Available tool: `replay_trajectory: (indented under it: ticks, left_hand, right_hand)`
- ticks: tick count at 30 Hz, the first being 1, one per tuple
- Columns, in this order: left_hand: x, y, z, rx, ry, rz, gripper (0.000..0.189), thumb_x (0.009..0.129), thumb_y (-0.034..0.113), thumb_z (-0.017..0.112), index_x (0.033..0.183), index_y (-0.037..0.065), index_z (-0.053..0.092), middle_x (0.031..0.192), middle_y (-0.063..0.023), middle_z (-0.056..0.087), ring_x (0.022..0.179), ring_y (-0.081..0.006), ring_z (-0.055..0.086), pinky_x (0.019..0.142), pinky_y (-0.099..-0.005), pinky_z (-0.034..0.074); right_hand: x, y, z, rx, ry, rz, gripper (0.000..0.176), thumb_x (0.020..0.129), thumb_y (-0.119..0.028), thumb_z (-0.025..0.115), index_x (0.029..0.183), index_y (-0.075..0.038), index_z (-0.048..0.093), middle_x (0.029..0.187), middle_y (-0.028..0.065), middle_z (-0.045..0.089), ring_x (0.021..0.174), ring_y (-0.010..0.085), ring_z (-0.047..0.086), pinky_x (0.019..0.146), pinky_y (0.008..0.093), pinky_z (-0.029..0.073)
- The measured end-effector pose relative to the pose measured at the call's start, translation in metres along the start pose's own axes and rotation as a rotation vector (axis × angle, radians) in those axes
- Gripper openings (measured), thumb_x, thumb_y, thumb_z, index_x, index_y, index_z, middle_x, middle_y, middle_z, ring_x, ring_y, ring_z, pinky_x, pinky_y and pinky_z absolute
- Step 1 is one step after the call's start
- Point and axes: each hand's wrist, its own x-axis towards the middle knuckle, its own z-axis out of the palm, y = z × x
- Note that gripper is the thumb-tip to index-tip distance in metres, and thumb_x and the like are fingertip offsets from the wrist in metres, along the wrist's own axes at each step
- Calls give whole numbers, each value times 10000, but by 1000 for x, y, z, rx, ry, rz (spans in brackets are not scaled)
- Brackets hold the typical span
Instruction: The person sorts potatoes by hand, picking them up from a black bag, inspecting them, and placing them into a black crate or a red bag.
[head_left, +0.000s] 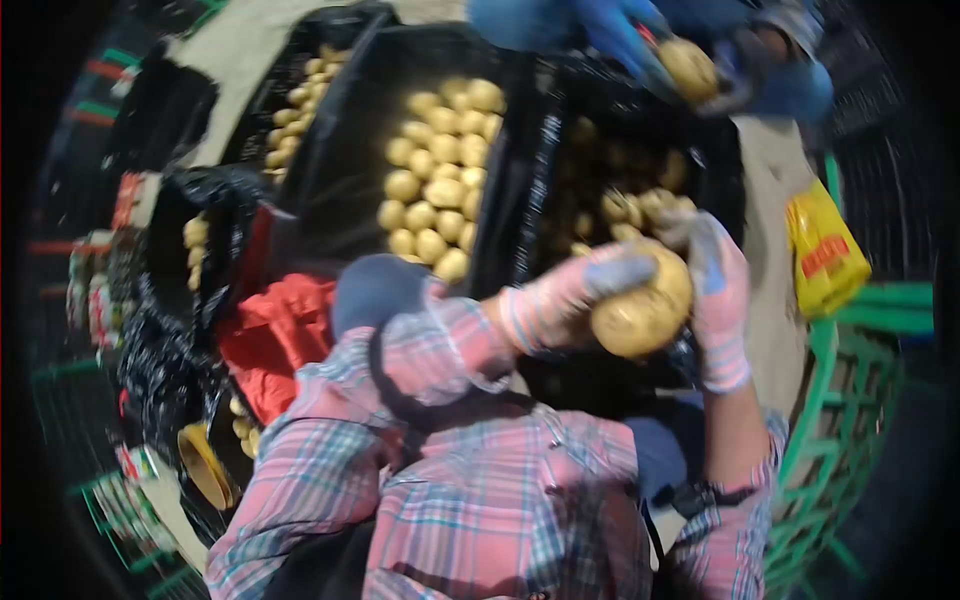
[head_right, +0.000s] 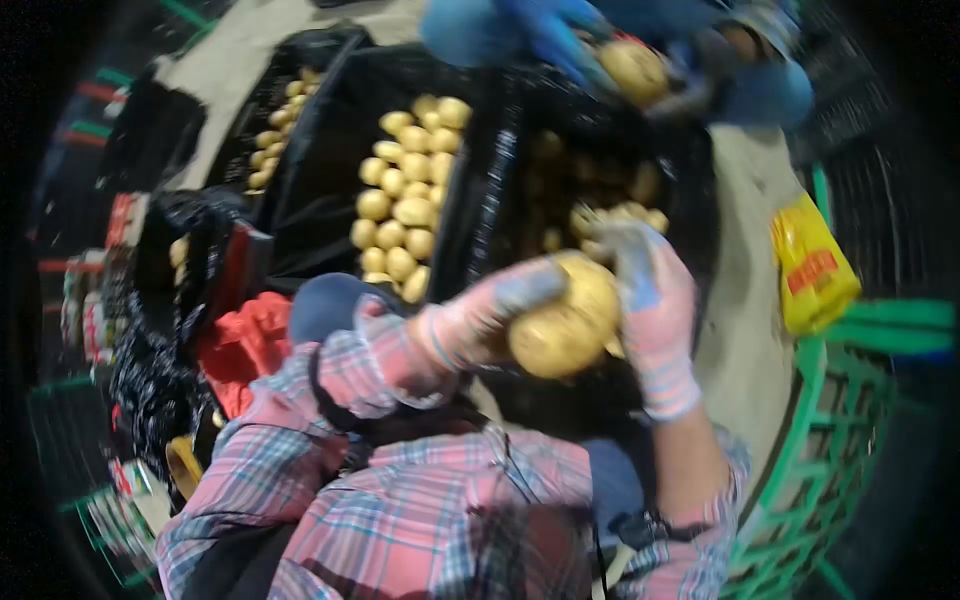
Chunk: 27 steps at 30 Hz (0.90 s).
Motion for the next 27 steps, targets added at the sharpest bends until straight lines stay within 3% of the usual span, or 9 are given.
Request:
replay_trajectory:
  ticks: [9, 14, 16, 18, 21, 22, 25, 26, 27]
  left_hand:
    - [-107, 49, -9, -137, 197, 389, 552, 892, 493, 524, 1215, 47, 495, 1062, -194, 609, 853, -347, 647, 741, -443, 550]
    - [-303, 73, -30, 495, 942, 823, 458, 905, 416, 480, 1156, 35, 518, 1043, -219, 612, 814, -392, 654, 707, -521, 565]
    - [-404, 68, -31, 266, 958, 935, 381, 929, 347, 445, 1179, 69, 516, 1100, -198, 605, 847, -387, 647, 720, -517, 565]
    - [-499, 39, -44, 347, 1322, 1023, 315, 930, 270, 443, 1158, 82, 551, 1054, -173, 633, 866, -351, 648, 736, -478, 564]
    - [-557, -15, -36, 28, 2011, 692, 263, 872, 302, 563, 1039, 114, 640, 946, -53, 662, 805, -206, 641, 717, -326, 522]
    - [-616, -50, -67, 151, 1944, 540, 264, 873, 305, 560, 1015, 103, 651, 948, -52, 660, 841, -199, 630, 760, -326, 500]
    - [-683, -134, -90, 1670, 1912, -364, 201, 838, 197, 570, 963, 60, 648, 956, -95, 638, 941, -270, 600, 816, -324, 476]
    - [-752, -169, -133, 2059, 1644, -772, 203, 833, 197, 555, 960, 76, 656, 1011, -135, 633, 962, -309, 600, 816, -337, 481]
    - [-738, -161, -131, 1683, 1864, -709, 200, 821, 199, 562, 970, 107, 659, 999, -145, 632, 956, -310, 604, 805, -357, 489]
  right_hand:
    - [-5, -13, -7, -143, -93, 23, 294, 974, -231, 453, 963, 8, 624, 949, 103, 647, 931, 172, 588, 876, 295, 439]
    - [-5, 26, -13, -264, -391, 35, 322, 981, -267, 458, 970, 4, 631, 938, 98, 651, 904, 168, 588, 858, 292, 435]
    - [0, 56, -25, -321, -490, 47, 311, 987, -247, 443, 1030, 5, 620, 1002, 101, 640, 961, 171, 584, 894, 304, 431]
    - [2, 71, -31, -161, -507, 164, 304, 989, -227, 433, 1058, 10, 611, 1031, 99, 632, 994, 173, 580, 922, 301, 426]
    - [9, 99, -39, -124, -541, 228, 313, 990, -222, 425, 1084, 18, 603, 1038, 100, 631, 991, 173, 584, 914, 302, 451]
    - [9, 105, -40, -114, -530, 245, 316, 991, -222, 422, 1088, 18, 601, 1039, 98, 630, 986, 174, 586, 907, 302, 457]
    - [11, 103, -40, -147, -580, 257, 310, 987, -217, 430, 1091, 18, 603, 1043, 93, 628, 990, 166, 582, 905, 296, 456]
    - [10, 105, -42, -136, -559, 276, 301, 983, -213, 440, 1089, 15, 605, 1047, 91, 628, 988, 156, 581, 902, 287, 453]
    - [13, 112, -48, -188, -576, 288, 331, 979, -224, 450, 1138, 28, 593, 1084, 101, 629, 985, 155, 585, 898, 284, 452]
